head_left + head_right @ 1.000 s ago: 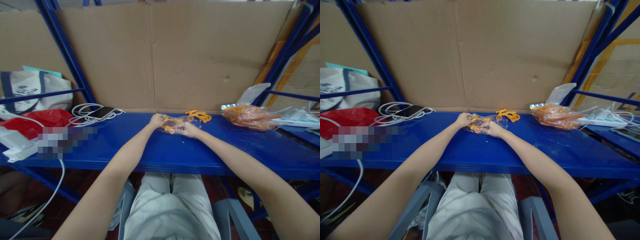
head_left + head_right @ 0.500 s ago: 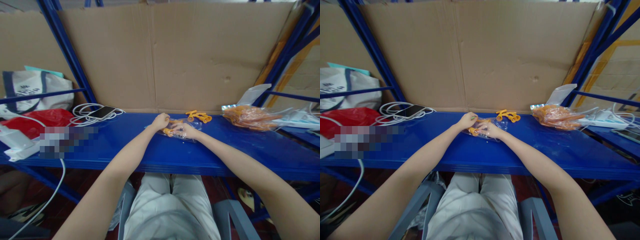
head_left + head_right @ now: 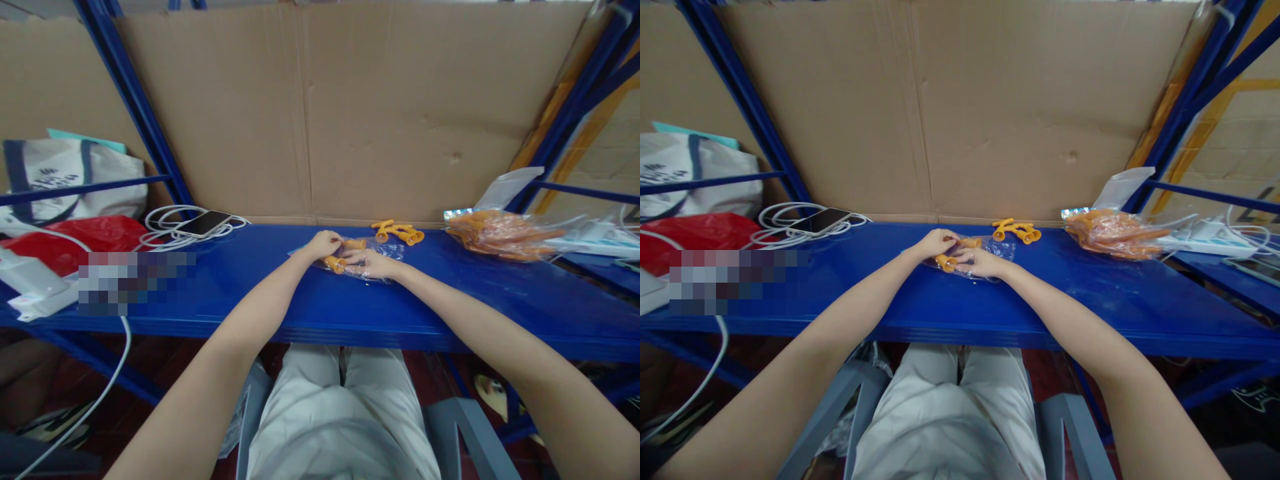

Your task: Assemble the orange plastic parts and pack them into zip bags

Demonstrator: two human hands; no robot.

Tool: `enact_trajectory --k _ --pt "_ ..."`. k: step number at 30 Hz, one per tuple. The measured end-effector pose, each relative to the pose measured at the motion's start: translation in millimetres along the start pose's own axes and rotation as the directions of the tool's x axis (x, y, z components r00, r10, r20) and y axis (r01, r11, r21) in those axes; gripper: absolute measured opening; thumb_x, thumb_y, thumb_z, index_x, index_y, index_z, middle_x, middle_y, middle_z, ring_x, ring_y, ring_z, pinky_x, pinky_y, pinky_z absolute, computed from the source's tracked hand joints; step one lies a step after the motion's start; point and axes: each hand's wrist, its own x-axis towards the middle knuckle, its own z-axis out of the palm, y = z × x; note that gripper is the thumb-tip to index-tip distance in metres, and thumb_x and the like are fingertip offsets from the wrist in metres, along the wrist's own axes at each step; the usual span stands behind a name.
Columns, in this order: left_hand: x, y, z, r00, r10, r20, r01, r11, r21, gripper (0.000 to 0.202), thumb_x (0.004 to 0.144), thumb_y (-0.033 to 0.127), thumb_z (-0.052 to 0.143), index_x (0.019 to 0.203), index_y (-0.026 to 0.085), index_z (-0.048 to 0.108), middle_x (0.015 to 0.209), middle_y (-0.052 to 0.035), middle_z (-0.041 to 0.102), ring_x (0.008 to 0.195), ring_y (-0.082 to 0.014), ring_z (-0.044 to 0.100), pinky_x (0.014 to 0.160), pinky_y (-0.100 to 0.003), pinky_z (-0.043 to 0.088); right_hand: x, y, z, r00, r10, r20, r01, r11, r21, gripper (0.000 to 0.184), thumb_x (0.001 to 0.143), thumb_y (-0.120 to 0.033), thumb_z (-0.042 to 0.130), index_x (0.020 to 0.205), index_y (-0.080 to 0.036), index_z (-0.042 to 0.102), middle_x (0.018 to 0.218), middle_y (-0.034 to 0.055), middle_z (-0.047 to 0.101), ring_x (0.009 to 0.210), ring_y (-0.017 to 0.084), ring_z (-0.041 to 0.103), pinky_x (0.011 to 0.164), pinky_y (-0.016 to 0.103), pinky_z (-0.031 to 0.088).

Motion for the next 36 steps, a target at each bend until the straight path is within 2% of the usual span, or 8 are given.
enact_trajectory --k 3,5,9,14,20,25,32,36 --pt "0 0 0.0 1.0 -0.006 0.009 0.006 1.0 -0.005 0.03 0.086 0.011 0.055 0.104 0.019 0.078 0.115 -0.0033 0.076 0.111 -0.0172 0.068 0.102 -0.026 0.049 0 -1 -1 1.0 -0.011 -0.021 0.011 1.0 -0.017 0.033 0.095 -0.043 0.058 0.109 -0.021 0.078 0.122 0.0078 0.072 0.121 0.023 0.063 0.109 0.039 0.044" --pt "-1 0 -0.8 1.0 -0.015 -0.001 0.015 1.0 -0.004 0.031 0.085 0.009 0.055 0.106 0.018 0.077 0.117 -0.0034 0.075 0.112 -0.0176 0.068 0.102 -0.026 0.05 -1 2 -2 0.997 0.012 -0.079 -0.016 0.998 -0.056 0.03 0.095 -0.038 0.058 0.11 -0.02 0.077 0.118 0.0085 0.074 0.117 0.024 0.066 0.106 0.039 0.047" --pt "-2 0 -3.5 0.999 -0.042 -0.016 0.043 0.999 0.033 0.032 0.086 0.009 0.054 0.107 0.017 0.077 0.12 -0.0048 0.074 0.115 -0.0182 0.066 0.103 -0.024 0.048 -3 8 -5 0.974 0.073 -0.216 -0.11 0.98 -0.164 0.025 0.093 -0.026 0.057 0.106 -0.019 0.078 0.113 0.0094 0.076 0.11 0.025 0.069 0.1 0.041 0.051" --pt "-1 -7 -5.2 0.996 -0.073 -0.041 0.075 0.996 0.055 0.034 0.086 0.009 0.052 0.108 0.018 0.076 0.119 -0.0035 0.074 0.114 -0.0176 0.067 0.103 -0.026 0.049 -5 14 -8 0.929 0.155 -0.335 -0.26 0.919 -0.295 0.029 0.088 -0.015 0.057 0.108 -0.017 0.077 0.117 0.0127 0.074 0.115 0.027 0.066 0.103 0.044 0.05" --pt "-1 -14 -5.5 0.994 -0.094 -0.06 0.098 0.993 0.065 0.035 0.085 0.01 0.051 0.107 0.019 0.077 0.118 -0.0041 0.075 0.114 -0.0185 0.066 0.102 -0.026 0.049 -6 23 -3 0.934 0.271 -0.23 -0.332 0.899 -0.285 0.035 0.088 -0.019 0.06 0.122 -0.018 0.072 0.131 0.0131 0.067 0.127 0.031 0.059 0.11 0.05 0.045" --pt "-1 -16 -6.0 0.992 -0.108 -0.069 0.113 0.991 0.066 0.034 0.085 0.011 0.051 0.108 0.019 0.076 0.118 -0.0039 0.074 0.113 -0.0182 0.066 0.103 -0.026 0.048 -7 28 -2 0.965 0.185 -0.187 -0.227 0.945 -0.236 0.035 0.09 -0.02 0.058 0.122 -0.022 0.072 0.131 0.0095 0.067 0.128 0.027 0.059 0.112 0.047 0.044" --pt "0 -19 -5.1 0.987 -0.134 -0.087 0.138 0.99 0.038 0.033 0.085 0.012 0.053 0.107 0.019 0.077 0.118 -0.0043 0.074 0.114 -0.019 0.067 0.102 -0.026 0.048 -6 18 -3 0.976 0.154 -0.152 -0.184 0.96 -0.21 0.033 0.089 -0.018 0.057 0.117 -0.022 0.074 0.129 0.0084 0.069 0.125 0.025 0.062 0.109 0.044 0.046" --pt "0 -18 -5.5 0.987 -0.134 -0.088 0.137 0.99 0.035 0.032 0.085 0.012 0.053 0.106 0.018 0.078 0.118 -0.0061 0.075 0.114 -0.0205 0.067 0.102 -0.028 0.048 -5 6 -9 0.962 0.184 -0.2 -0.227 0.948 -0.222 0.025 0.087 -0.021 0.057 0.102 -0.018 0.077 0.114 0.0102 0.075 0.109 0.027 0.07 0.099 0.039 0.051"
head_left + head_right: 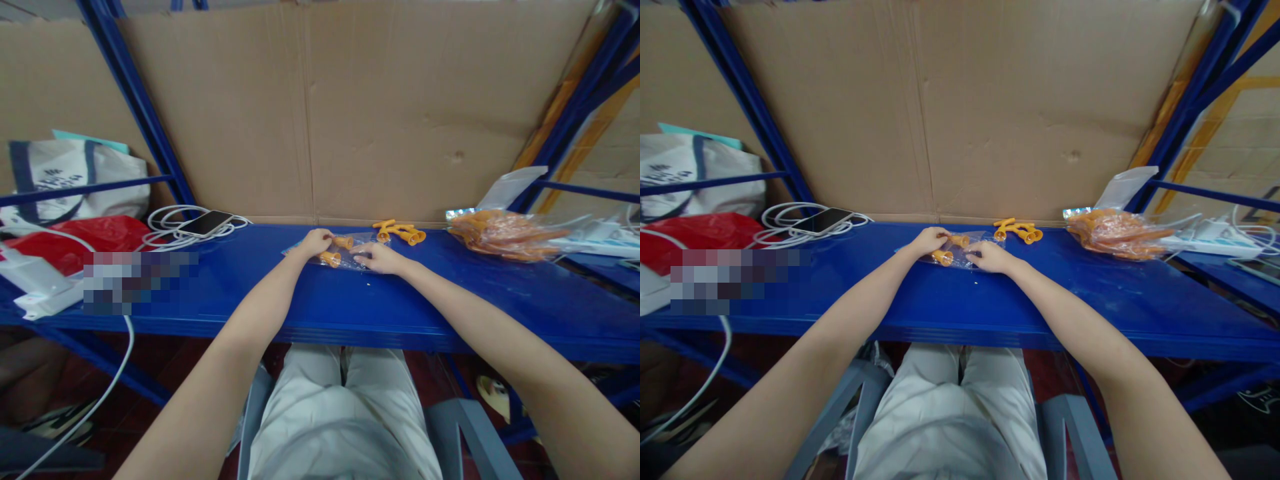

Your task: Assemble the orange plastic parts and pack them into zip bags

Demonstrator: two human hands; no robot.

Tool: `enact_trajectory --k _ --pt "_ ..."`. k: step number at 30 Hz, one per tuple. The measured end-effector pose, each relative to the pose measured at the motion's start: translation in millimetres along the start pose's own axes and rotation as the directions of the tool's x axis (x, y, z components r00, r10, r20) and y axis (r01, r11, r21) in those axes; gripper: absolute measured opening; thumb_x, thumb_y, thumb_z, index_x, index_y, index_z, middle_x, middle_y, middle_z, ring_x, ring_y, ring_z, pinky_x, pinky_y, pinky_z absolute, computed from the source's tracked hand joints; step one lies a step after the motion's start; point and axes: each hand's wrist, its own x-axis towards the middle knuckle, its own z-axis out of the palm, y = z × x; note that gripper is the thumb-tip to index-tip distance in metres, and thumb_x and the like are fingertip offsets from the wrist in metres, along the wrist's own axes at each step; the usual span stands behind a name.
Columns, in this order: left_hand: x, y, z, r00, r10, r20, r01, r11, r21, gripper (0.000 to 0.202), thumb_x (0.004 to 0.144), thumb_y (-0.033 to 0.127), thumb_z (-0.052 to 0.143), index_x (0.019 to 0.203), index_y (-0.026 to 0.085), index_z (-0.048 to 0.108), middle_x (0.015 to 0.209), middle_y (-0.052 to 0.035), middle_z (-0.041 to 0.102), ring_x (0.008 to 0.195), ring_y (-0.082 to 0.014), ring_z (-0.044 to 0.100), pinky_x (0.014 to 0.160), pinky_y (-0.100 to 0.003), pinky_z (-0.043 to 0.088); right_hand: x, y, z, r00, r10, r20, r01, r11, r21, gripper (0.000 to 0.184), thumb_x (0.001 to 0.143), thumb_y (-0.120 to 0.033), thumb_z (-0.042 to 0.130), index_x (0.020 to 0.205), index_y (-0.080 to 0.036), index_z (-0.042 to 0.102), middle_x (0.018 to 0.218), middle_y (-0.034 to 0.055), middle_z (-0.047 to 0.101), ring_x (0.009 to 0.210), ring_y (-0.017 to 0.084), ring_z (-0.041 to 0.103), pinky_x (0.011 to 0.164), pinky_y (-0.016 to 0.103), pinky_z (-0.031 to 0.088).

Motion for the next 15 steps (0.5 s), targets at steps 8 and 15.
enact_trajectory --k 8,15 --pt "1 -10 -3.8 0.999 -0.043 -0.026 0.043 0.999 0.003 0.034 0.084 0.012 0.053 0.106 0.019 0.078 0.114 -0.0048 0.076 0.11 -0.0199 0.068 0.099 -0.026 0.05 -6 45 -29 0.862 0.244 -0.445 -0.34 0.929 -0.148 0.025 0.09 -0.026 0.045 0.086 -0.018 0.069 0.093 0.012 0.075 0.093 0.026 0.069 0.085 0.039 0.053" --pt "-1 -24 -11.9 0.992 -0.11 -0.06 0.112 0.993 0.038 0.038 0.085 0.009 0.05 0.109 0.02 0.078 0.119 -0.0036 0.075 0.114 -0.0191 0.067 0.103 -0.024 0.047 -16 80 -23 0.93 0.28 -0.238 -0.336 0.911 -0.24 0.056 0.073 -0.007 0.055 0.126 -0.021 0.066 0.132 0.0108 0.066 0.125 0.033 0.059 0.109 0.054 0.044"
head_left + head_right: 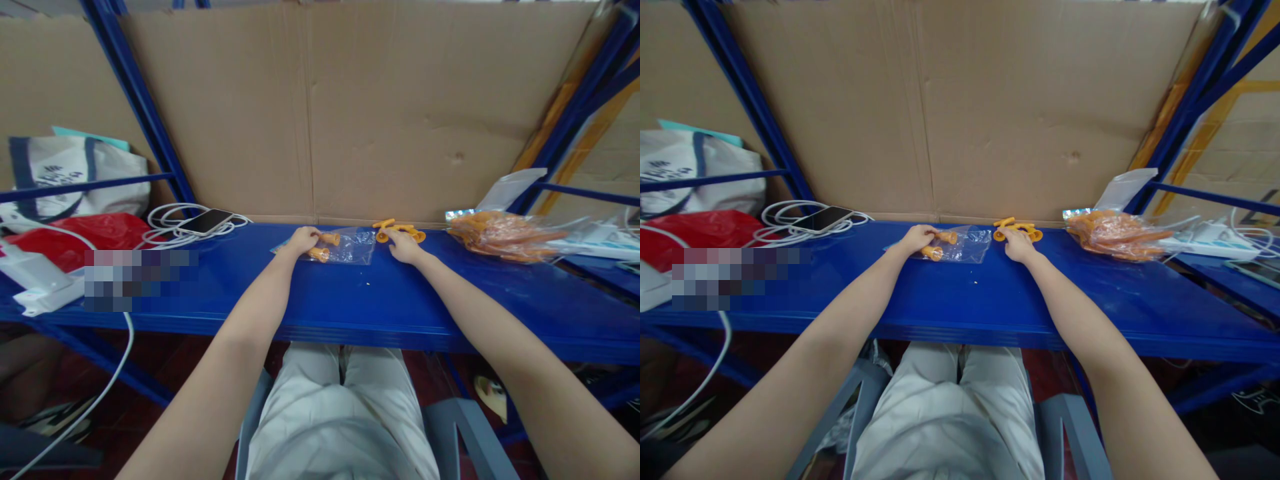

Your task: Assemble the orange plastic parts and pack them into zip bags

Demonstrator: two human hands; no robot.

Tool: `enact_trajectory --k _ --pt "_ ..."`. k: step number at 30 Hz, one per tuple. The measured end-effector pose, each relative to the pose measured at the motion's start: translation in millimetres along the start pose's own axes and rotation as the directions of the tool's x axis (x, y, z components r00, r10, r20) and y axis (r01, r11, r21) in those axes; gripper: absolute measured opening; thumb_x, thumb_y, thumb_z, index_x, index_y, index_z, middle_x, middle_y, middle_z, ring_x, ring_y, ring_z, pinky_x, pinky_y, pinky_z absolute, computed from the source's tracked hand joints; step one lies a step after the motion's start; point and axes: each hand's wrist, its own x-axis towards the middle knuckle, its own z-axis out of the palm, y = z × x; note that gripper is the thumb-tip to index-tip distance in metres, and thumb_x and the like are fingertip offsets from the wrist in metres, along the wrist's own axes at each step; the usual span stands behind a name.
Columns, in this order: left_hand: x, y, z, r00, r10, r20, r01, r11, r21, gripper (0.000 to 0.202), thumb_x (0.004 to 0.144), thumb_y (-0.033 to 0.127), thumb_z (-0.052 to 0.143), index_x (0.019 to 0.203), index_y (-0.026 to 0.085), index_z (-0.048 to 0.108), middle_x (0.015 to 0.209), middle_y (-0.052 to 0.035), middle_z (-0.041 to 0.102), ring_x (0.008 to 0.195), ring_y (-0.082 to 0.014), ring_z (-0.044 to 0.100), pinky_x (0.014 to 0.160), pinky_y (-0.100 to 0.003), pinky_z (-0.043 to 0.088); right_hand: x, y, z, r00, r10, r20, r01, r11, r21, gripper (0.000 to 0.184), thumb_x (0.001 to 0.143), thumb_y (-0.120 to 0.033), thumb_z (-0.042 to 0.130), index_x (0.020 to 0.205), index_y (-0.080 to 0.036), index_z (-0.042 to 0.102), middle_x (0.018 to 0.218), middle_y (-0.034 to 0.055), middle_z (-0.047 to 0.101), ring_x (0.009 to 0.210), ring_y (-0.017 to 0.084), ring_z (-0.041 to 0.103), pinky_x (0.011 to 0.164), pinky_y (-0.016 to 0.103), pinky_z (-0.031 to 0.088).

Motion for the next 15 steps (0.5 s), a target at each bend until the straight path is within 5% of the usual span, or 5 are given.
enact_trajectory --k 10,15 --pt "3 -3 1.1 1.0 0.002 -0.005 -0.002 1.0 0.005 0.035 0.085 0.013 0.053 0.108 0.018 0.078 0.118 -0.0055 0.075 0.114 -0.0194 0.066 0.103 -0.022 0.047 3 -16 -15 0.997 0.07 0.018 -0.07 0.997 0.026 0.034 0.08 -0.003 0.045 0.093 -0.017 0.073 0.099 0.0109 0.076 0.096 0.025 0.071 0.089 0.038 0.054" --pt "4 -4 2.4 1.0 -0.001 0.014 0.001 1.0 0.019 0.035 0.087 0.014 0.051 0.11 0.019 0.077 0.119 -0.0041 0.074 0.115 -0.0192 0.066 0.102 -0.023 0.048 -2 -13 -12 0.997 -0.069 0.041 0.072 0.995 -0.066 0.056 0.077 0.001 0.045 0.125 -0.019 0.068 0.13 0.0126 0.066 0.123 0.028 0.06 0.105 0.044 0.046"
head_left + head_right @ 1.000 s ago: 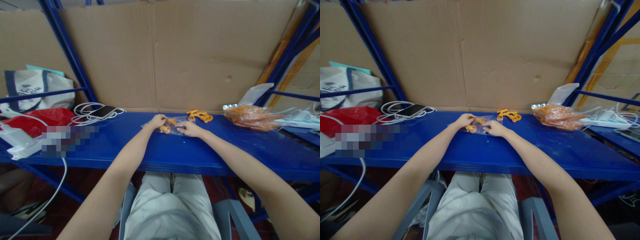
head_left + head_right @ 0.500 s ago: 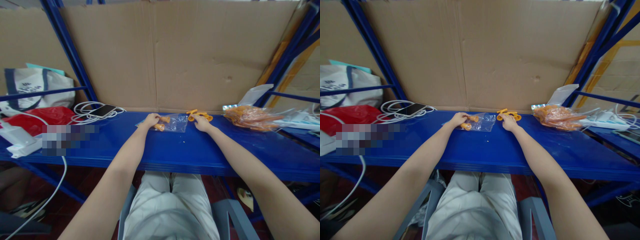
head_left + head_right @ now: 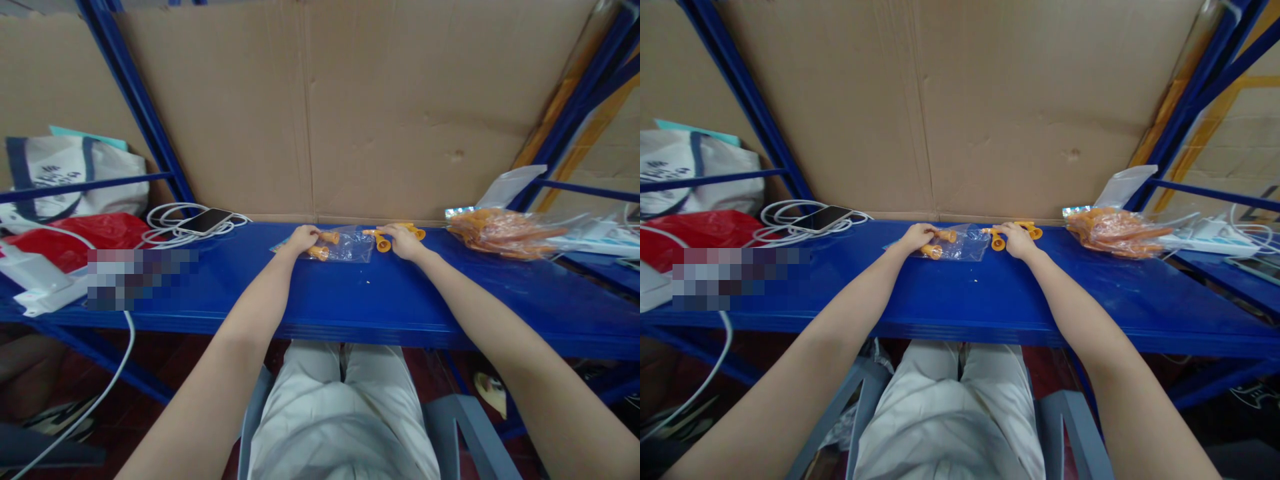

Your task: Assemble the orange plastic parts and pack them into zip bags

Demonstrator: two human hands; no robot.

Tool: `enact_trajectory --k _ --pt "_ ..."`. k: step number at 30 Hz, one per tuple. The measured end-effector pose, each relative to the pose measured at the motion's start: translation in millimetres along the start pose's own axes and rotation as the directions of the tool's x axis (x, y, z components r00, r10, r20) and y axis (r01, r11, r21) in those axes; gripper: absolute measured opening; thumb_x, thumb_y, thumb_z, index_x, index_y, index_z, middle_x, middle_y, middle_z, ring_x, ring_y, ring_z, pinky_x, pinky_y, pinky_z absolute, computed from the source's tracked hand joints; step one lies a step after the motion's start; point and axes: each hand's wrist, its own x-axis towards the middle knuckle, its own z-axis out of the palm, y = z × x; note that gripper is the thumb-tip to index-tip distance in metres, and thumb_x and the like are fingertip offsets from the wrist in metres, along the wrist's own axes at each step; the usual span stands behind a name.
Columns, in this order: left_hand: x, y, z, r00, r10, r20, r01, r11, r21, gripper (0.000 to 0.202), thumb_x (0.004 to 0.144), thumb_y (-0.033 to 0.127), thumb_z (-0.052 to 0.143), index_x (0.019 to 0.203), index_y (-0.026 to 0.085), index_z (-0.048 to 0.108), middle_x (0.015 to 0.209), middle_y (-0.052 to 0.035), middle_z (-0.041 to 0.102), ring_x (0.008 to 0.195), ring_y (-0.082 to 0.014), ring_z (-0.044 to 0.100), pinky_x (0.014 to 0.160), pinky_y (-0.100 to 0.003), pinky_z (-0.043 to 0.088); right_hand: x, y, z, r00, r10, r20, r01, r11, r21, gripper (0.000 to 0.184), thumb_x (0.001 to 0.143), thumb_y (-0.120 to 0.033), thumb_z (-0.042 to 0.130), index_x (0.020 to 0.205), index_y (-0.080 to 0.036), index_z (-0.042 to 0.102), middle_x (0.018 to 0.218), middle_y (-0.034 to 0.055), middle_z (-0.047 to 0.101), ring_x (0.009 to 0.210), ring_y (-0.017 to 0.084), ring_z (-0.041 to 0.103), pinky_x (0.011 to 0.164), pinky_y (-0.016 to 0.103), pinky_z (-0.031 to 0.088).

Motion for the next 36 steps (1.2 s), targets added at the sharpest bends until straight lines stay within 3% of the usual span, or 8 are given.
enact_trajectory --k 3,8,11,16,19,22,27,36 --pt "1 0 0.0 1.0 0.004 0.005 -0.004 0.999 0.035 0.037 0.088 0.013 0.05 0.113 0.017 0.076 0.121 -0.0054 0.074 0.116 -0.0201 0.066 0.103 -0.024 0.048 -3 -7 -2 0.994 -0.006 0.109 0.016 0.995 -0.094 0.05 0.082 -0.004 0.048 0.126 -0.02 0.066 0.136 0.0145 0.062 0.128 0.031 0.056 0.106 0.05 0.044" --pt "2 0 0.9 1.0 0.009 0.009 -0.009 0.998 0.056 0.039 0.087 0.012 0.049 0.114 0.02 0.076 0.122 -0.002 0.073 0.115 -0.018 0.066 0.102 -0.022 0.048 -4 -19 -14 0.985 0.033 0.172 0.0 0.982 -0.191 0.024 0.087 -0.023 0.059 0.109 -0.019 0.069 0.128 0.0142 0.066 0.123 0.032 0.058 0.104 0.051 0.043" --pt "2 0 0.9 1.0 0.002 0.008 -0.002 0.999 0.051 0.039 0.088 0.011 0.049 0.115 0.019 0.076 0.123 -0.0033 0.073 0.116 -0.0188 0.066 0.103 -0.023 0.048 -5 -18 -21 0.972 0.081 0.221 -0.022 0.965 -0.26 0.023 0.088 -0.033 0.06 0.103 -0.019 0.072 0.125 0.0132 0.067 0.122 0.032 0.056 0.104 0.055 0.04" --pt "1 1 0.4 1.0 0.0 0.002 0.0 1.0 0.031 0.038 0.087 0.011 0.05 0.113 0.018 0.076 0.121 -0.004 0.074 0.114 -0.0195 0.067 0.102 -0.024 0.048 -9 -12 -35 0.929 0.239 0.282 -0.128 0.924 -0.361 0.022 0.086 -0.021 0.059 0.101 -0.022 0.075 0.123 0.0116 0.067 0.122 0.033 0.056 0.101 0.056 0.041" --pt "0 0 0.5 1.0 0.008 -0.002 -0.008 1.0 0.018 0.037 0.088 0.012 0.051 0.113 0.018 0.076 0.121 -0.0039 0.074 0.114 -0.0197 0.067 0.102 -0.024 0.048 -13 -7 -47 0.936 0.25 0.246 -0.149 0.918 -0.369 0.023 0.085 -0.02 0.059 0.103 -0.022 0.074 0.124 0.0126 0.066 0.122 0.033 0.056 0.099 0.055 0.043" --pt "1 0 0.6 1.0 0.007 0.014 -0.008 1.0 0.021 0.037 0.088 0.012 0.05 0.115 0.018 0.076 0.122 -0.0043 0.073 0.114 -0.0194 0.067 0.102 -0.024 0.048 -14 -1 -57 0.962 0.248 0.109 -0.201 0.922 -0.33 0.026 0.088 -0.024 0.057 0.109 -0.022 0.072 0.123 0.0133 0.066 0.118 0.032 0.058 0.095 0.051 0.047" --pt "2 -2 0.9 1.0 0.014 0.003 -0.014 0.999 0.031 0.038 0.087 0.012 0.051 0.114 0.019 0.076 0.121 -0.0029 0.074 0.114 -0.019 0.067 0.102 -0.024 0.048 -9 4 -62 0.983 0.146 -0.109 -0.159 0.98 -0.12 0.024 0.086 -0.027 0.058 0.105 -0.02 0.072 0.106 0.0103 0.07 0.096 0.025 0.067 0.083 0.035 0.052" --pt "2 -2 0.7 1.0 0.018 0.006 -0.018 1.0 0.022 0.039 0.085 0.011 0.051 0.112 0.02 0.077 0.119 -0.0027 0.074 0.114 -0.0192 0.066 0.103 -0.024 0.048 -6 -26 -46 0.996 -0.084 0.018 0.083 0.994 0.069 0.018 0.083 -0.022 0.063 0.096 -0.019 0.076 0.099 0.0069 0.077 0.084 0.02 0.07 0.076 0.03 0.053"
